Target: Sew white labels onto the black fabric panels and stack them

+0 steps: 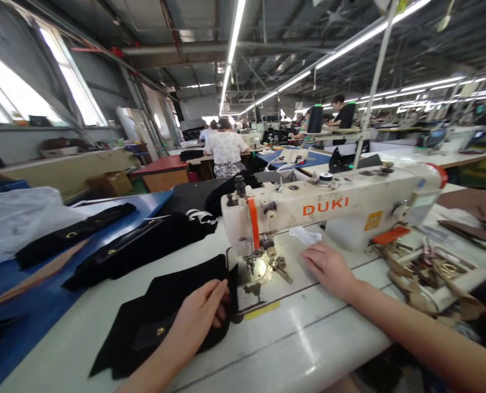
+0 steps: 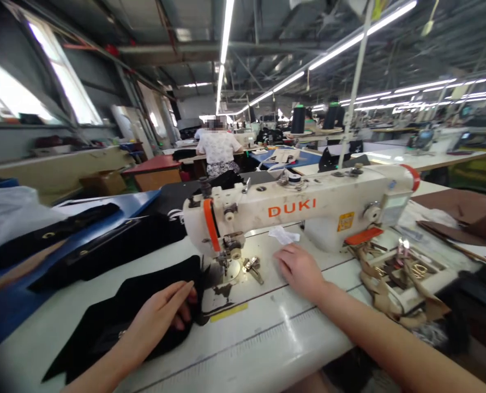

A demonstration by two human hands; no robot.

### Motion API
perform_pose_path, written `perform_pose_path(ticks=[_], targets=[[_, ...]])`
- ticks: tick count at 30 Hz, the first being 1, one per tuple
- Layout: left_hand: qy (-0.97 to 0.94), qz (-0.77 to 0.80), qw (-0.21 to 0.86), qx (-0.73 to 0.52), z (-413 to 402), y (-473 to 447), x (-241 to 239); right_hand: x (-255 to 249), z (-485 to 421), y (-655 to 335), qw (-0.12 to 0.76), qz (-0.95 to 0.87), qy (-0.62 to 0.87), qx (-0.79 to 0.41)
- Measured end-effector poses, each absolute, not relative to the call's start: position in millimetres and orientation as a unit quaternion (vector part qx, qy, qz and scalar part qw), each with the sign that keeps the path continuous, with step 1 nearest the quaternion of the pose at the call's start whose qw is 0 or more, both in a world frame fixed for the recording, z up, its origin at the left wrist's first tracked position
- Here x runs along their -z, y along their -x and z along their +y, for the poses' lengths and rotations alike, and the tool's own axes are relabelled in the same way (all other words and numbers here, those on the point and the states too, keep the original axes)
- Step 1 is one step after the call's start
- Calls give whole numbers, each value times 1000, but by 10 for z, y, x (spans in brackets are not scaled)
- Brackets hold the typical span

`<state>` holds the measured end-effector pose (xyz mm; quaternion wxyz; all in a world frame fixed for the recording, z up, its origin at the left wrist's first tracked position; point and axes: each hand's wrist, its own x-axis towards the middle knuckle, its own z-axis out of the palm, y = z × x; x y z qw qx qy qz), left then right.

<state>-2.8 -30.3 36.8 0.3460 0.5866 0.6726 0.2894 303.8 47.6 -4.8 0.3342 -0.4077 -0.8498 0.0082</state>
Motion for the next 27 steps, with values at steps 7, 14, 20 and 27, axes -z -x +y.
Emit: perform_pose_path(ticks=[7, 14, 20, 27], targets=[[-787, 574, 31, -224, -293, 279, -59, -200, 744, -3289, 143, -819, 556, -10], [-807, 584, -47, -78, -353, 224, 118, -202, 764, -3252, 191, -780, 595, -25], [-794, 591, -52, -133, -342, 230, 174, -284, 767, -3305, 281, -742, 604, -72], [-814, 498, -110, -279, -524, 52, -121, -358, 398, -3134, 357, -788, 480, -142]])
